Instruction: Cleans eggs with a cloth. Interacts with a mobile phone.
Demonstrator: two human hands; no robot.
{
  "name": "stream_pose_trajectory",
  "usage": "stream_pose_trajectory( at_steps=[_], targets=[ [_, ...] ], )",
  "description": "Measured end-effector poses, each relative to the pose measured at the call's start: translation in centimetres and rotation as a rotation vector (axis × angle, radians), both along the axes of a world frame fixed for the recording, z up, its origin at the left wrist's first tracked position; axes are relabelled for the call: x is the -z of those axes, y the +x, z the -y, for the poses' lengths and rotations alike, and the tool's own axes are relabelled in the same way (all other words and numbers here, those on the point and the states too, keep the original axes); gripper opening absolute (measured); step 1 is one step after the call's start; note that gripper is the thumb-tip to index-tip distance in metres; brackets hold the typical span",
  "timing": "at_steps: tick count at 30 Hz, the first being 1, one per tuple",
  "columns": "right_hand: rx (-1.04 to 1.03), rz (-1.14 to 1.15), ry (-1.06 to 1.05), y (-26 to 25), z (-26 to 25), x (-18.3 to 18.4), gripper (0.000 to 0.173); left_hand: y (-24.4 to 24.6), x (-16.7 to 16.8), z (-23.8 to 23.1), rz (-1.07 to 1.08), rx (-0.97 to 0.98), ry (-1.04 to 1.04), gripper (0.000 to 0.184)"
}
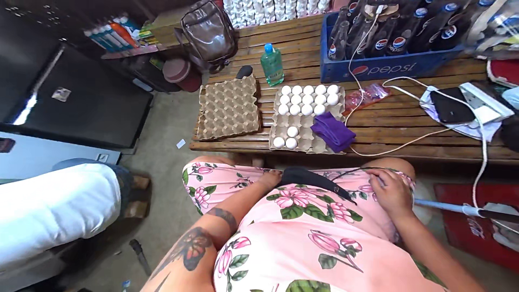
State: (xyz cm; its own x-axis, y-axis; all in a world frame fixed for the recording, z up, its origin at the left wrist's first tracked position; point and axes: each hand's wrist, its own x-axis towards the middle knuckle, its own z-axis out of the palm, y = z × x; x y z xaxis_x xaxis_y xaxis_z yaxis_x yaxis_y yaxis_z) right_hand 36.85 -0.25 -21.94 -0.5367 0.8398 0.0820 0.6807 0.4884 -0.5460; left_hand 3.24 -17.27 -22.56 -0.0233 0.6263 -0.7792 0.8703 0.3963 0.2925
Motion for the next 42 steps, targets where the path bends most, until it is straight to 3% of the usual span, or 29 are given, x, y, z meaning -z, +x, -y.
stream_pose_trajectory(
  at_steps=[3, 6, 10, 17, 27, 36, 42],
  targets=[
    [0.005, 0.019, -0.01, 0.1, -0.2, 0.0, 0.033, -0.6, 1.6, 0.5, 0.096, 0.012, 0.084, 0.038],
    [0.001, 0.024, -0.019, -0.1, -0.4, -0.2, 0.034, -0.7, 1.2, 0.1, 0.201, -0.084, 0.139, 0.038],
    [0.011, 0.041, -0.03, -0.3, -0.4, -0.4, 0.031, -0.5, 0.3, -1.0, 0.215, -0.069, 0.112, 0.039],
    [0.012, 0.056, -0.017, 0.0, -0.6, 0.2, 0.031, -1.0, 3.5, -1.2, 0.182, -0.018, 0.132, 0.039],
    [0.009, 0.002, 0.017, -0.3, -0.4, 0.3, 0.033, 0.5, -1.0, -1.6, 0.037, -0.012, -0.011, 0.036],
    [-0.001, 0.026, -0.044, 0.1, -0.8, -0.3, 0.029, 0.4, -0.8, -1.3, 0.103, -0.108, 0.09, 0.038],
    [0.013, -0.016, -0.027, 0.3, -0.7, 0.1, 0.03, 0.7, -0.7, -1.8, 0.072, -0.031, 0.049, 0.041]
  ],
)
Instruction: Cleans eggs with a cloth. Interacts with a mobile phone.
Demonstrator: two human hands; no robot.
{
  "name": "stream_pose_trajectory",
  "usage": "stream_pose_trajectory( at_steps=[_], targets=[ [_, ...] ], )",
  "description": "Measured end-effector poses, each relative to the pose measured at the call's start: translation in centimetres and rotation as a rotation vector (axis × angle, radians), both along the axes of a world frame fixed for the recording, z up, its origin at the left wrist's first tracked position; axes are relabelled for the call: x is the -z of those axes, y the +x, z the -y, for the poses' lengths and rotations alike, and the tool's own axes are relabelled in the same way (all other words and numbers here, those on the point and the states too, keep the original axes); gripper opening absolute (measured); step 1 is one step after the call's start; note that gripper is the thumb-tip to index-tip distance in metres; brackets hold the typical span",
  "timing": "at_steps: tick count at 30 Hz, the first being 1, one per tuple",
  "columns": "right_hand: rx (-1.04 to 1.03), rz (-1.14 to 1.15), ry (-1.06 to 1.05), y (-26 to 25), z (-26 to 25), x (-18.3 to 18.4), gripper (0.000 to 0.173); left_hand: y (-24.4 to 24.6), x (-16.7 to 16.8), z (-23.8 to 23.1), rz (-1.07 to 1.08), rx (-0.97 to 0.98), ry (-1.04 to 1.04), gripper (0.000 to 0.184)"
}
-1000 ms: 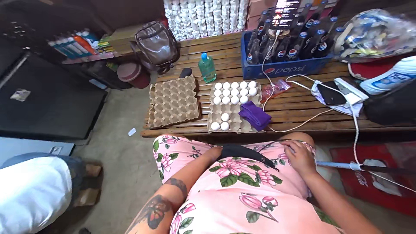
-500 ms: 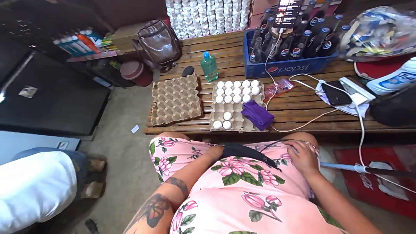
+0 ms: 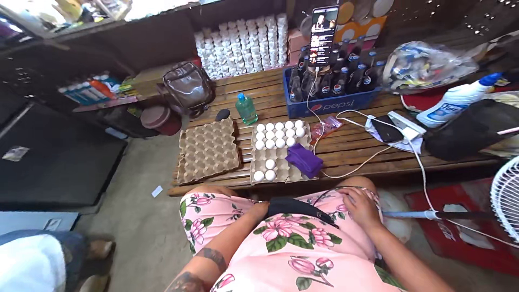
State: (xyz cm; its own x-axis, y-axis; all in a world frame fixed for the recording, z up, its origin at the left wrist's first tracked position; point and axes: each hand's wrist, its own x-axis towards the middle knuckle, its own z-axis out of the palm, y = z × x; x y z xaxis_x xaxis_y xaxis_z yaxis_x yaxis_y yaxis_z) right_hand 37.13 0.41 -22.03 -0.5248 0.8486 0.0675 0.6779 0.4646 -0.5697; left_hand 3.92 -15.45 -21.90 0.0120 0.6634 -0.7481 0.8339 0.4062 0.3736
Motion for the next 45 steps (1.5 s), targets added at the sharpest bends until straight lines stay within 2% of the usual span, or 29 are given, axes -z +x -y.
stream_pose_trajectory(
  at_steps=[10, 17, 24, 28, 30, 35, 38, 40, 43, 45],
  targets=[
    [0.018, -0.033, 0.026, 0.0, 0.0, 0.5, 0.03, -0.7, 1.2, 0.6, 0.017, -0.085, 0.024, 0.041],
    [0.033, -0.037, 0.045, 0.0, 0.1, 0.6, 0.03, -0.2, -0.7, 0.6, 0.026, -0.16, 0.031, 0.041],
    [0.018, -0.06, 0.004, 0.0, 0.3, 0.0, 0.03, 0.7, -2.8, 0.8, -0.058, -0.194, -0.013, 0.043],
    [0.014, -0.046, -0.01, 0.2, 0.3, 0.1, 0.031, 0.7, -2.8, 0.4, -0.132, -0.11, -0.045, 0.04],
    [0.011, -0.046, -0.002, 0.2, 0.2, 0.2, 0.03, 0.3, -3.1, -0.3, -0.158, 0.007, -0.036, 0.037],
    [0.024, -0.112, -0.001, 0.1, 0.4, 0.7, 0.03, -2.3, -7.3, -3.2, -0.057, 0.174, 0.042, 0.037],
    [0.063, -0.246, -0.082, 0.0, 0.1, 0.2, 0.033, -4.8, -11.1, -5.9, 0.02, 0.157, 0.053, 0.032],
    [0.063, -0.288, -0.058, -1.0, -0.3, -0.9, 0.035, -6.7, -12.2, -7.9, 0.041, 0.107, 0.105, 0.033],
    [-0.035, -0.287, 0.109, -4.7, -2.0, -2.8, 0.032, -8.5, -10.6, -11.1, -0.02, -0.023, 0.288, 0.036],
    [-0.136, -0.229, 0.124, -8.0, -3.7, -3.8, 0.032, -8.8, -8.5, -12.9, -0.075, -0.104, 0.409, 0.036]
  ],
)
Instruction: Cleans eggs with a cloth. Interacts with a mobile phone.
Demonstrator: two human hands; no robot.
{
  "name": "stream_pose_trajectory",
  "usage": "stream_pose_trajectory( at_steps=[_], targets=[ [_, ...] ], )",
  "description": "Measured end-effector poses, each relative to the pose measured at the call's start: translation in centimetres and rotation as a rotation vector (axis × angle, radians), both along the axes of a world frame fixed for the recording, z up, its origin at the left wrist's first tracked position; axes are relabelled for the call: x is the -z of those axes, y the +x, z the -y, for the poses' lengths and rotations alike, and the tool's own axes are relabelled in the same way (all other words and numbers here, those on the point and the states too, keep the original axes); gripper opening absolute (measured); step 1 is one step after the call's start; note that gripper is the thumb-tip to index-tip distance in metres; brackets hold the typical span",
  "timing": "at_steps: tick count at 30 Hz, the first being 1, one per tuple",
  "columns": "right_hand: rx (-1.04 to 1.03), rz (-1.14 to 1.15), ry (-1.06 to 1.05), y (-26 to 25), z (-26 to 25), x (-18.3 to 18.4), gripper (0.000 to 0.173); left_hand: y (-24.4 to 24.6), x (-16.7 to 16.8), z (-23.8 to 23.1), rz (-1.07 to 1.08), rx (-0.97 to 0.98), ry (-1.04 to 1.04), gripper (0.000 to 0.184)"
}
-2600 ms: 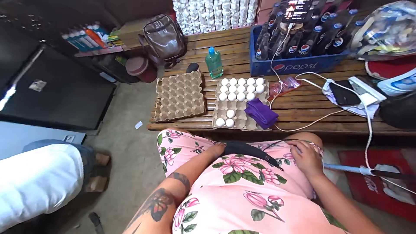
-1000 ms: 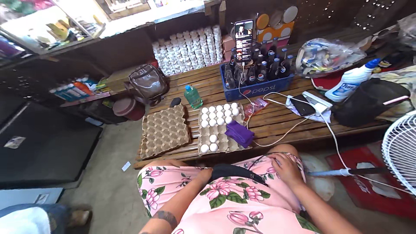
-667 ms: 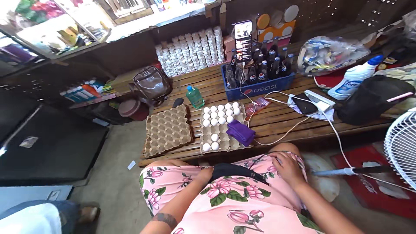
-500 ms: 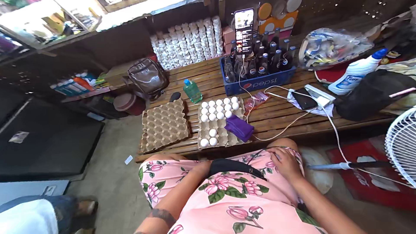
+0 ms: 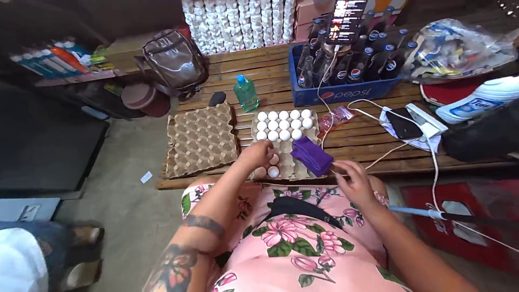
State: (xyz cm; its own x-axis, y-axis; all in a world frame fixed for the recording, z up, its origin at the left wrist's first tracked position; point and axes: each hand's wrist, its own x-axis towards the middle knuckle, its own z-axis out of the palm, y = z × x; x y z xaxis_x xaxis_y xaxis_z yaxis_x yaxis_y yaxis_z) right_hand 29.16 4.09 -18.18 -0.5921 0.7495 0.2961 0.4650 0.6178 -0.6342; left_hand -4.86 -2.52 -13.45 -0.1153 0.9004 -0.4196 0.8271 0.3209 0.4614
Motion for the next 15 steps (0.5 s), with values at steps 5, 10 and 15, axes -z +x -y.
stream_pose_trajectory(
  at_steps=[5, 10, 15],
  targets=[
    [-0.128, 0.435, -0.137, -7.8, -3.0, -1.2, 0.048, 1.1, 1.6, -1.4, -0.126, 0.023, -0.076, 0.041],
    [-0.072, 0.733, -0.245, -11.2, -3.3, -0.2, 0.066, 2.9, 1.7, -1.1, -0.162, 0.058, -0.161, 0.051],
    [-0.071, 0.711, -0.258, -10.8, -3.6, 0.3, 0.065, 4.1, 1.7, -1.2, -0.192, 0.008, -0.22, 0.05]
  ],
)
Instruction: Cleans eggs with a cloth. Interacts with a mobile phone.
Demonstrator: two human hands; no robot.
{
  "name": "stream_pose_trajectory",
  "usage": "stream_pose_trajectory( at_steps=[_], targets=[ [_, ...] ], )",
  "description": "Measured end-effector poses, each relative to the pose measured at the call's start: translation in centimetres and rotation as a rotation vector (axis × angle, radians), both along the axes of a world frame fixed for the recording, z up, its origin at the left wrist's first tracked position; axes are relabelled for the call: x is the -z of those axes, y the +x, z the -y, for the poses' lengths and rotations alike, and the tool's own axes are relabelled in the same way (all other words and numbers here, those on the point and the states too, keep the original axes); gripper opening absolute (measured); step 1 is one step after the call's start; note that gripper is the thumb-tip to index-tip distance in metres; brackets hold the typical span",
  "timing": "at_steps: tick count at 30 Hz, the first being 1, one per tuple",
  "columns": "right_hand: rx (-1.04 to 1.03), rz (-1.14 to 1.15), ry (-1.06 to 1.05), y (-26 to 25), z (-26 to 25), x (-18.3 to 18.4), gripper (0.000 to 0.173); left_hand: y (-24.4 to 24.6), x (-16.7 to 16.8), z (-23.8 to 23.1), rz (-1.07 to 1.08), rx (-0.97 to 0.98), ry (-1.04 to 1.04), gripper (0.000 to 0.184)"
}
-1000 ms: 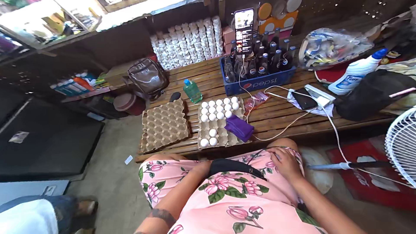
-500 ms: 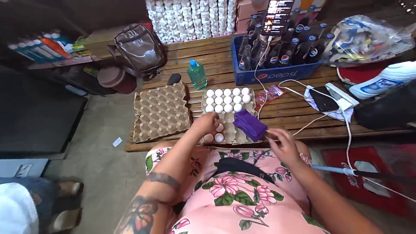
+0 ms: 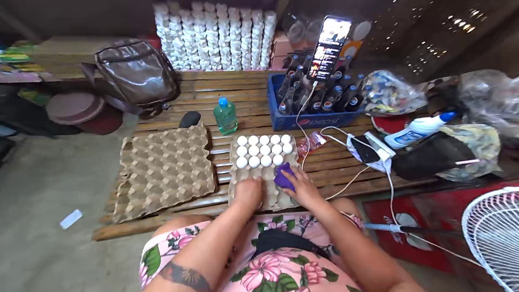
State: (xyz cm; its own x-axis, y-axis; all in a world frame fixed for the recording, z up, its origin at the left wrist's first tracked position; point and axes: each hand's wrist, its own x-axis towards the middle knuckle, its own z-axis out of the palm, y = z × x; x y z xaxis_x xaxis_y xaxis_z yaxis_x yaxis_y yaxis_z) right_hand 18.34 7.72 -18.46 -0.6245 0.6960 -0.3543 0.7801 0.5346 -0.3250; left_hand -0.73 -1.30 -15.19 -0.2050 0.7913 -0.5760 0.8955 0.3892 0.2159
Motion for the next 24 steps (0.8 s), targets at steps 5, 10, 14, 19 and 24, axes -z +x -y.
stream_pose_trajectory(
  at_steps=[5, 10, 14, 19, 24],
  targets=[
    [-0.042, -0.046, -0.064, 0.6, -1.4, -0.3, 0.065, -0.4, 0.0, -0.2, 0.019, -0.037, -0.03, 0.049],
    [0.017, -0.161, -0.057, 0.6, -2.1, -0.6, 0.061, -1.6, 0.6, -0.2, 0.096, -0.07, -0.016, 0.045],
    [0.164, -0.292, -0.086, 1.4, -2.1, -1.6, 0.062, -2.0, -0.1, -0.2, 0.095, -0.054, 0.009, 0.048],
    [0.292, -0.634, -0.23, 2.0, -1.2, -5.4, 0.061, -4.8, -2.2, -0.3, 0.366, -0.089, 0.241, 0.049],
    [0.03, -0.835, -0.387, -0.3, 1.8, -13.9, 0.06, -3.7, -5.8, 1.7, 1.234, -0.3, 0.602, 0.032]
  ],
)
